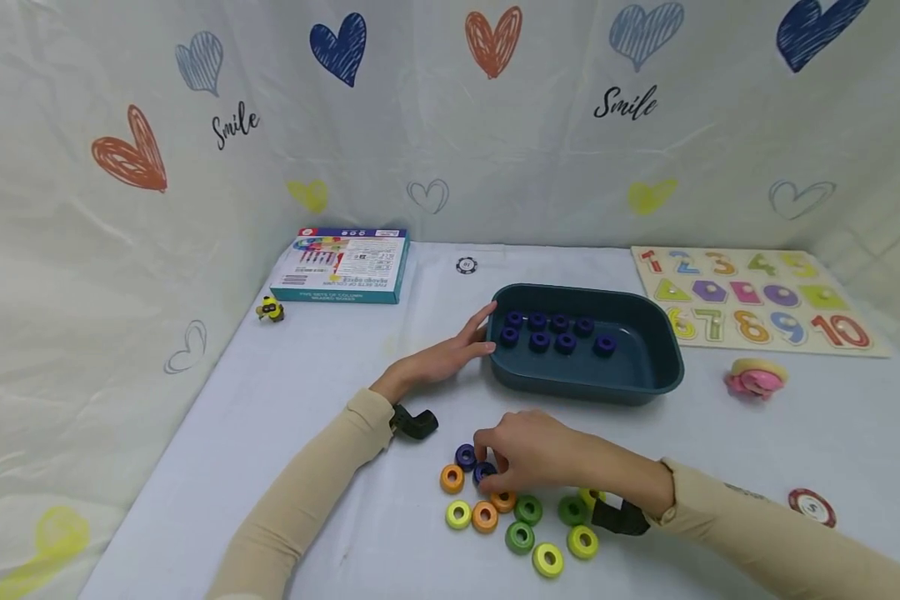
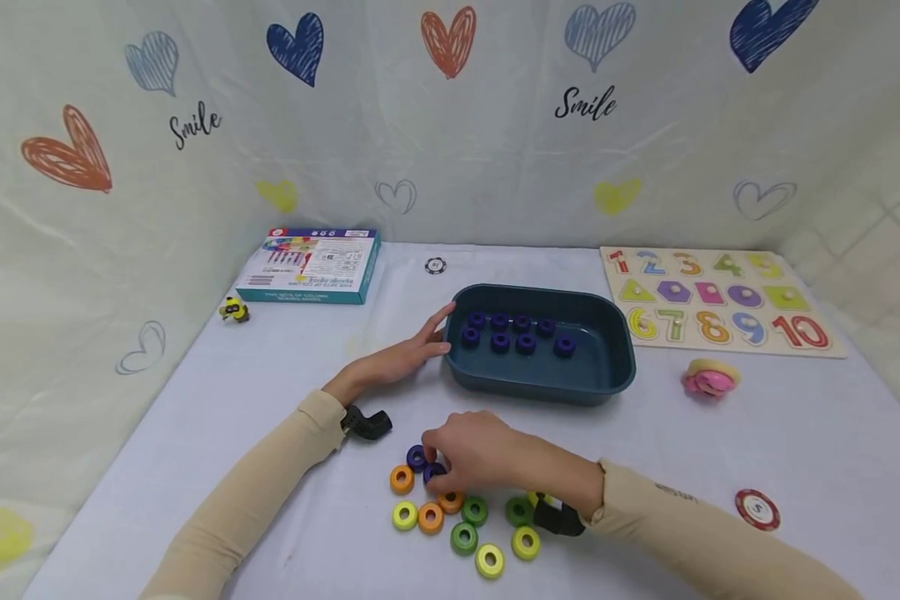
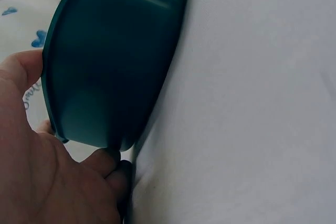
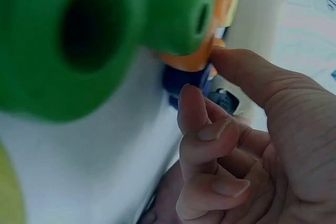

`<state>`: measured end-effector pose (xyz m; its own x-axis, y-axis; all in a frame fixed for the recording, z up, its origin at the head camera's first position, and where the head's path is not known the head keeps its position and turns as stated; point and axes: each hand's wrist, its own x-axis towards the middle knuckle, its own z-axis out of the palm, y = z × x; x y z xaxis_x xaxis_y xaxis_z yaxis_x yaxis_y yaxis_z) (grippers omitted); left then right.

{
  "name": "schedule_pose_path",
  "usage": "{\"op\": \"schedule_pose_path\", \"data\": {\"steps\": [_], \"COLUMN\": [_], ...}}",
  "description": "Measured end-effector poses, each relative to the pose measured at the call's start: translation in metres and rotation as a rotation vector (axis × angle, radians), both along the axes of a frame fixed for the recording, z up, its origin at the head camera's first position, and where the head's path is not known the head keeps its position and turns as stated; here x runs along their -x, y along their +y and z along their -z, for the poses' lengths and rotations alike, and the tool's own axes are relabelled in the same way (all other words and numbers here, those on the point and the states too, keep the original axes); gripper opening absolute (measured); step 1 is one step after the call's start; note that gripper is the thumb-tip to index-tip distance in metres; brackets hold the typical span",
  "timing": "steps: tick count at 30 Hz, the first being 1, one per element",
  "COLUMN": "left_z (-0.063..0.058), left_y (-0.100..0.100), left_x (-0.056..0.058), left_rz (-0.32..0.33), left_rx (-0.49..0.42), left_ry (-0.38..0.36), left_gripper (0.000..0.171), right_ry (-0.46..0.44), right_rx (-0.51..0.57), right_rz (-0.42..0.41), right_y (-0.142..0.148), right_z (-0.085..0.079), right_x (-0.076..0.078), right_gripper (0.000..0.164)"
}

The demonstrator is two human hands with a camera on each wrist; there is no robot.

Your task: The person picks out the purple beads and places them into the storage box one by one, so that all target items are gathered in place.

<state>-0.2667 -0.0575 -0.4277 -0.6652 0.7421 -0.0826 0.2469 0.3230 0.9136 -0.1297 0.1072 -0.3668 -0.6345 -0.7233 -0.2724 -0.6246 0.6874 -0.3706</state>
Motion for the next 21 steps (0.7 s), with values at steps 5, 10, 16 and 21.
{"op": "schedule_pose_path", "data": {"steps": [5, 10, 16, 21], "left_z": [0.0, 0.0, 0.001, -0.002], "left_y": [0.0, 0.0, 0.0, 0.0], "left_x": [0.0, 0.0, 0.002, 0.0], "left_rz": [-0.003, -0.007, -0.012, -0.015], "left_rx": [-0.001, 0.009, 0.017, 0.029], "left_ry": [0.001, 0.005, 0.001, -0.013], "left_gripper": [0.06, 0.06, 0.058, 0.058], "right_ry": [-0.046, -0.118, -0.235, -0.303], "right_rx": [0.0, 0.062, 0.164, 0.213], "right_rz": [0.057, 0.061, 0.075, 0.083], "right_y": [0.007, 0.026, 0.045, 0.051], "right_z": [0.004, 0.007, 0.015, 0.018], "right_x": [0.004, 0.009, 0.014, 0.013], "right_gripper": [0.024, 0.022, 0.024, 0.025]}}
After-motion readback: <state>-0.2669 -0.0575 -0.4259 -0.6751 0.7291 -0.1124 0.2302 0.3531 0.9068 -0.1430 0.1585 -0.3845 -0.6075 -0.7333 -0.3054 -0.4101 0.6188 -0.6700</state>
